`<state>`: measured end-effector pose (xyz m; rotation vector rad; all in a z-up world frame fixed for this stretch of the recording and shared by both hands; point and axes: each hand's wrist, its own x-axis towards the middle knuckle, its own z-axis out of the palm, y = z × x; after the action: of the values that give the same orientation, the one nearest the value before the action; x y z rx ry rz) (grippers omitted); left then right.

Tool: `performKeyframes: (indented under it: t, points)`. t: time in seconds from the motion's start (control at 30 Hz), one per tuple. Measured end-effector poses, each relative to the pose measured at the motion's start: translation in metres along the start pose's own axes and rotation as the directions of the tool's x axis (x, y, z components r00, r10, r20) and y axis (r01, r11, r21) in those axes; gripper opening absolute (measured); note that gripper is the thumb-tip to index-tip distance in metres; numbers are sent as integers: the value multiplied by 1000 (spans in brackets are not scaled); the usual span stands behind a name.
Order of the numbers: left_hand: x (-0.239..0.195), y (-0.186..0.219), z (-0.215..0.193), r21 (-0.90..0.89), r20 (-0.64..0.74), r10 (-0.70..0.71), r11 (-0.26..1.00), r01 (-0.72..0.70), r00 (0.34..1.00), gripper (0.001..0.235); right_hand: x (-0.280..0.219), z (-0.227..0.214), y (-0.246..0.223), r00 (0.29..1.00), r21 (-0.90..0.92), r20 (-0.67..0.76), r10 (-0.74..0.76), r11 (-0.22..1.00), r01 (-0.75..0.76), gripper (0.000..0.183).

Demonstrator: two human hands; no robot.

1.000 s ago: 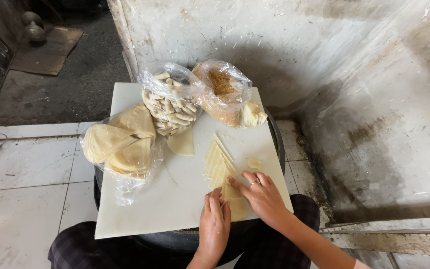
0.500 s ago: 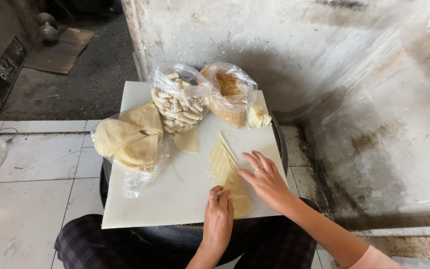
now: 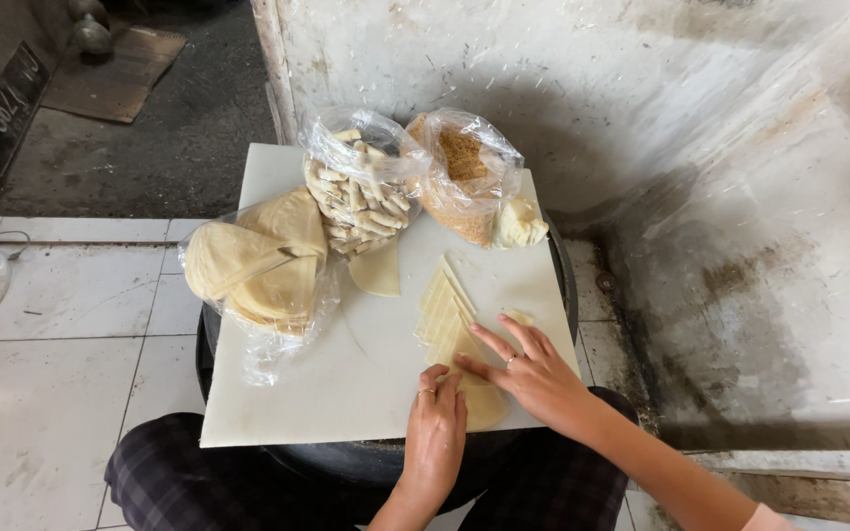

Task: The person folds thin triangular wrappers, places a small amount of brown filling inside each, and folds them into sealed triangular packets. The person repeats this process for multiple units, stacking the finished packets on the cutting board.

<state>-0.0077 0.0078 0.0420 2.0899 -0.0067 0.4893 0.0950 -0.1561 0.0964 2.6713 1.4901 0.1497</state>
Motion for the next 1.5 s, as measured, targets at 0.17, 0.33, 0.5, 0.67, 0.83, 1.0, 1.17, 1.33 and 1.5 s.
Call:
performKeyframes:
  t: [0.17,0.33,0.5,0.67,0.83,1.0,1.17,1.33,1.5]
  points:
    - [-1,-1,0,-8,-11,15,1000,-15,1000,28,12,2,27,990,-183,140,-30,982,56,92]
    - [-1,-1,-1,2,-37,40,999,-40,998,28,33,-1,42,984,-255,168,-54,962,96,105]
    - [-1,-3,0,10,-34,37,999,-37,999,28,42,-3,47,987,-265,158,-30,962,71,107]
    - [-1,-6,2,25,-15,34,999,-34,999,27,39,4,45,992,-262,121,27,965,6,106]
    - [-1,-6,2,32,-12,48,998,-48,999,27,36,12,39,993,-324,90,71,945,-38,101]
    - [-2,-6,4,21,-31,39,999,-38,999,26,27,19,24,994,-305,11,110,947,-101,97]
    - [-1,-5,2,25,-41,61,998,-60,997,26,28,21,14,967,-214,-98,234,944,-250,89]
    - [-1,2,-3,29,-56,82,996,-80,995,28,3,15,-10,813,352,-379,442,882,-315,73]
    - [3,7,-9,-70,-80,14,997,-19,997,35,-26,14,-49,726,740,-271,632,619,-263,39]
